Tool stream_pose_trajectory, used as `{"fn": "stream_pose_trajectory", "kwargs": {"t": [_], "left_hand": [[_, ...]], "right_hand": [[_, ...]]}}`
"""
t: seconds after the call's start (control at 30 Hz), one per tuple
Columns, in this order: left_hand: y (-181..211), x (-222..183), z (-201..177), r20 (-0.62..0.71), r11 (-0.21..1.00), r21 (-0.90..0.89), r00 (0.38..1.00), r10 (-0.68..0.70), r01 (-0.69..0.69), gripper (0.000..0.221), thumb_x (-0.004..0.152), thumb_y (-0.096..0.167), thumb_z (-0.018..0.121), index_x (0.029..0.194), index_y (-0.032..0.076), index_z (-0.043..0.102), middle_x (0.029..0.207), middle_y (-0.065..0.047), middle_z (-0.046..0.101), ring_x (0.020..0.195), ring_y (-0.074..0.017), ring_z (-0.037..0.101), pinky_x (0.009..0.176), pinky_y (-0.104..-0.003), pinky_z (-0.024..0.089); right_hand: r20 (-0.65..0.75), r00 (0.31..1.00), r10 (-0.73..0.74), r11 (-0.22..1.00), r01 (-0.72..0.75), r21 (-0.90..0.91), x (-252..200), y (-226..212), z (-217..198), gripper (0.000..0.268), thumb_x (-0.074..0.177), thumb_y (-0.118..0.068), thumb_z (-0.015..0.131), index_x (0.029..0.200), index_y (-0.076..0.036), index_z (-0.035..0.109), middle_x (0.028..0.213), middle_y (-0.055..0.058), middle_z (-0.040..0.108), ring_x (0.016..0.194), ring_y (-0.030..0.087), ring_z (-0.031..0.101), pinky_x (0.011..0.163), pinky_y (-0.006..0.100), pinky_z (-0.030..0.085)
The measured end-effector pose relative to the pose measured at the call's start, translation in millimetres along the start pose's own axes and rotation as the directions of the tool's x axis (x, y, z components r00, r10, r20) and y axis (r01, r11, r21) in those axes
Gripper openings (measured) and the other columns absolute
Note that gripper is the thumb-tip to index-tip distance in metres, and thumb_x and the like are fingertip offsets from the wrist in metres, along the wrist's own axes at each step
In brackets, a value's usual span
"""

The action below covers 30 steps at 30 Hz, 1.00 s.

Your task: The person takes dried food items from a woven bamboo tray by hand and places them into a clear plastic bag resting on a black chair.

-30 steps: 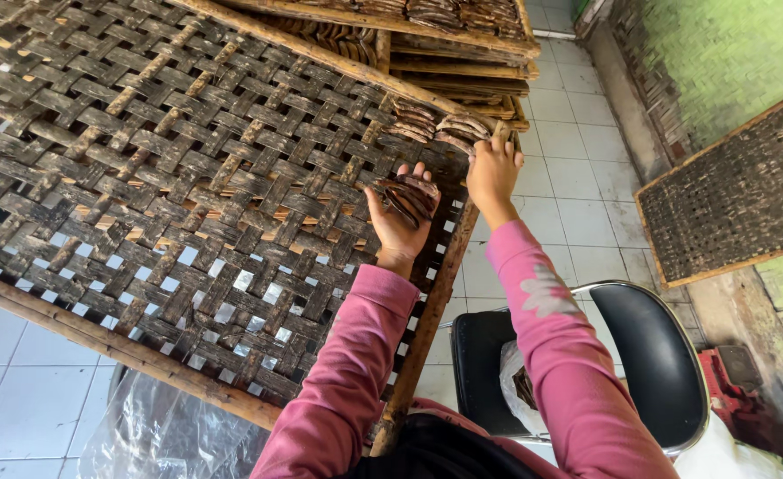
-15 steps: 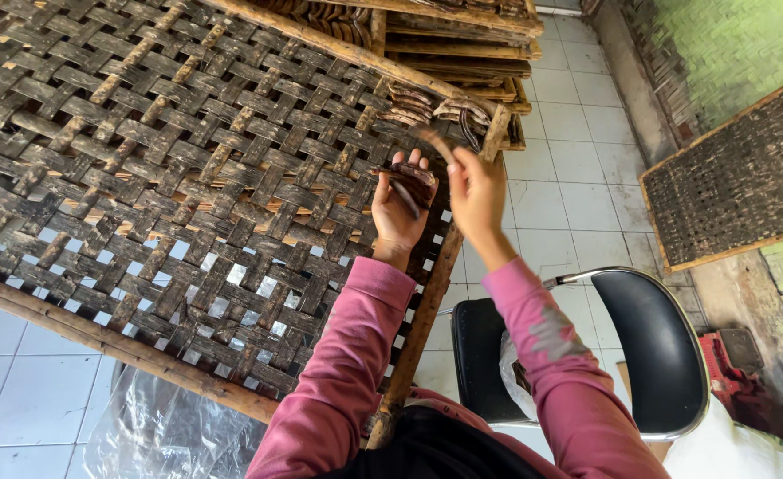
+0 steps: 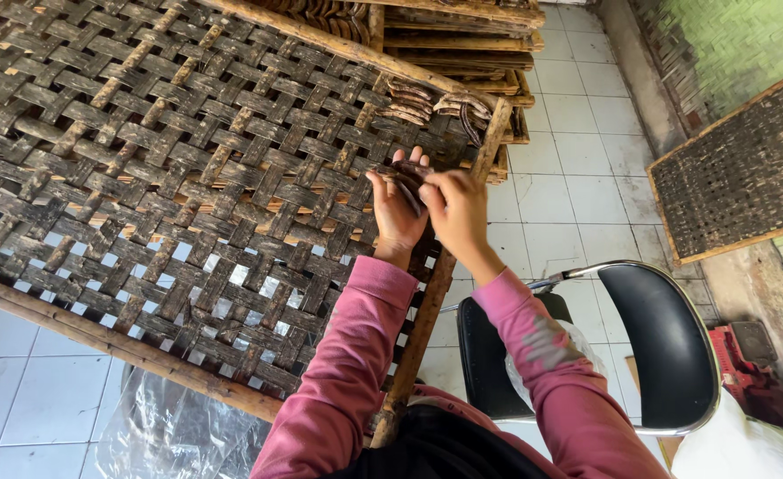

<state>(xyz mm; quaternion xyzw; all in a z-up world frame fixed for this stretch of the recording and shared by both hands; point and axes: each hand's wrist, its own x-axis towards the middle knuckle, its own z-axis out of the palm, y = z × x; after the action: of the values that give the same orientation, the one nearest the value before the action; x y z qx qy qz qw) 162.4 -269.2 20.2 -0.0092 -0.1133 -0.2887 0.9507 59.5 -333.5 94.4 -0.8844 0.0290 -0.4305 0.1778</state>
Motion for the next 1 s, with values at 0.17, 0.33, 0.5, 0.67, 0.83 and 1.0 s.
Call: {"fn": "stream_pose_trajectory", "kwargs": {"t": [0.17,0.33,0.5,0.67,0.83,1.0], "left_hand": [[0,-2,-4,-0.029,0.993,0.115,0.999,-0.036,0.040,0.059,0.109,0.045,0.041,0.161,0.019,0.029,0.160,-0.008,0.044,0.145,-0.0251,0.044,0.118,-0.050,0.037],[0,1,-4,-0.029,0.987,0.154,0.999,-0.040,0.044,0.055,0.110,0.038,0.040,0.161,0.023,0.028,0.162,-0.003,0.042,0.146,-0.0231,0.043,0.120,-0.049,0.038],[0,-1,-2,-0.031,0.994,0.097,0.999,-0.040,0.043,0.056,0.110,0.047,0.040,0.158,0.019,0.033,0.160,-0.007,0.043,0.145,-0.0253,0.044,0.118,-0.051,0.039],[2,-4,7,-0.005,0.998,0.052,0.999,-0.034,0.034,0.063,0.109,0.058,0.039,0.155,0.015,0.039,0.156,-0.010,0.048,0.142,-0.0277,0.047,0.118,-0.050,0.038],[2,-6,13,0.017,0.999,0.035,1.000,-0.014,0.013,0.067,0.108,0.059,0.039,0.154,0.011,0.039,0.153,-0.014,0.050,0.140,-0.0304,0.049,0.120,-0.047,0.037],[2,-6,13,0.030,1.000,-0.011,0.999,-0.020,0.020,0.066,0.109,0.057,0.039,0.155,0.010,0.038,0.153,-0.014,0.050,0.139,-0.0299,0.049,0.121,-0.047,0.036]], "right_hand": [[-0.063,0.995,0.071,0.947,-0.087,-0.310,44,78,21,0.021,0.089,-0.014,0.073,0.110,-0.009,0.072,0.101,0.010,0.070,0.101,0.033,0.062,0.088,0.049,0.043],[0.058,0.998,0.033,0.921,-0.008,-0.390,65,122,36,0.021,0.086,-0.008,0.074,0.106,-0.009,0.072,0.101,0.010,0.072,0.102,0.035,0.064,0.089,0.049,0.047],[-0.003,0.972,0.235,0.966,-0.233,0.110,53,94,27,0.013,0.102,-0.002,0.065,0.113,-0.006,0.071,0.100,0.009,0.075,0.090,0.024,0.073,0.080,0.039,0.057],[0.161,0.957,0.240,0.817,-0.289,0.499,37,40,9,0.017,0.099,0.002,0.061,0.112,-0.004,0.070,0.106,0.011,0.069,0.083,0.018,0.073,0.074,0.031,0.060],[0.088,0.994,0.065,0.968,-0.085,0.236,35,7,3,0.014,0.093,0.002,0.067,0.103,-0.005,0.074,0.100,0.014,0.066,0.081,0.026,0.069,0.068,0.035,0.056],[0.144,0.990,-0.006,1.000,0.003,0.018,37,9,7,0.007,0.090,-0.003,0.072,0.094,-0.008,0.076,0.090,0.009,0.068,0.078,0.028,0.068,0.068,0.041,0.052]]}}
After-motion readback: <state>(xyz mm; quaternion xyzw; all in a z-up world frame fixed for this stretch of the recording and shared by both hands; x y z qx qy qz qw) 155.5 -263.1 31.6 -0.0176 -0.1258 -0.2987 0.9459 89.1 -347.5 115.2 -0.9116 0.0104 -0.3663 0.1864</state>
